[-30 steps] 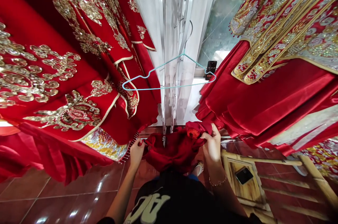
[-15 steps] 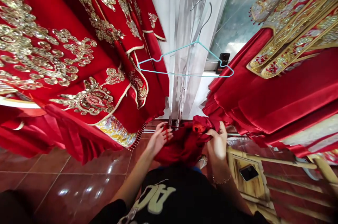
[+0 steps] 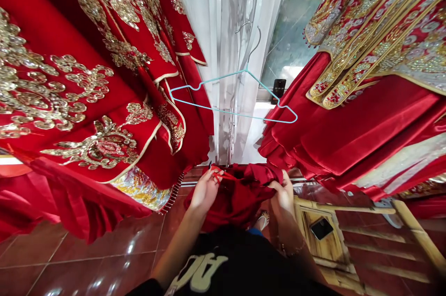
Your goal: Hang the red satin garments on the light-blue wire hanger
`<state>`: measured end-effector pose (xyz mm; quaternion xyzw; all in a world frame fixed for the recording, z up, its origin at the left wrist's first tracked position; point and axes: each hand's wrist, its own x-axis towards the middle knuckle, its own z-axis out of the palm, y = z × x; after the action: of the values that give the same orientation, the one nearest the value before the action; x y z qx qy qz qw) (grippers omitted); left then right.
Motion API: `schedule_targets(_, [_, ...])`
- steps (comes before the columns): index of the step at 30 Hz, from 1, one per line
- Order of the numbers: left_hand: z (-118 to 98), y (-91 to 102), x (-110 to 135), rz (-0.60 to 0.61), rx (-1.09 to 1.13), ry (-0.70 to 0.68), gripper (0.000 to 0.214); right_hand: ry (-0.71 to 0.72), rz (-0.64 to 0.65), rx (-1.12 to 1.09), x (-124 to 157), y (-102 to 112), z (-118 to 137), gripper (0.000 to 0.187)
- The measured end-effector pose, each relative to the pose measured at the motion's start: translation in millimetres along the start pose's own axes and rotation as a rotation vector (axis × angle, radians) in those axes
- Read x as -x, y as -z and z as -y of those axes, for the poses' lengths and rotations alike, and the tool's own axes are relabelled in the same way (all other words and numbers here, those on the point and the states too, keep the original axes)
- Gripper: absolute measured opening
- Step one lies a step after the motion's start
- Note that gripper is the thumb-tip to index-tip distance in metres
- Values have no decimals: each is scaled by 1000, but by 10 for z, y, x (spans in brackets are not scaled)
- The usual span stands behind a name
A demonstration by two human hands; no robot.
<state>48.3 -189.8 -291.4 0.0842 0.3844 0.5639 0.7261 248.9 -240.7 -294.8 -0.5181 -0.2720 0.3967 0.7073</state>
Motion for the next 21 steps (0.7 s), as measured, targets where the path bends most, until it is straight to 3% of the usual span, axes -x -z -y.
schedule_targets(4, [-57,-69,96,43,-44,39,14,231,33,496,-235,391,93,37])
schedule_targets(6, [-1,-138,152,110,-99,33,4,343,125,623,-205,352,162,38])
schedule_targets(7, [31,-171,178,157,-135,28,5,345,231,621,-157,272,178,36])
schedule_targets(10, [99,-241,248,284,-252,-15,31,226,601,445,21,-90,91,33])
schedule_targets(12, [112,-255,285,320,-308,-60,43,164,664,337,90,-315,-44,32])
schedule_targets(14, [95,-240,299,329,-355,-97,46,122,642,273,92,-448,-156,27])
schedule_targets(18, [-65,-23,173,315,-468,-167,45,16,712,273,-38,-397,-152,19])
schedule_targets(21, [-241,424,-36,223,-504,-143,60,-145,766,225,-185,-139,-72,29])
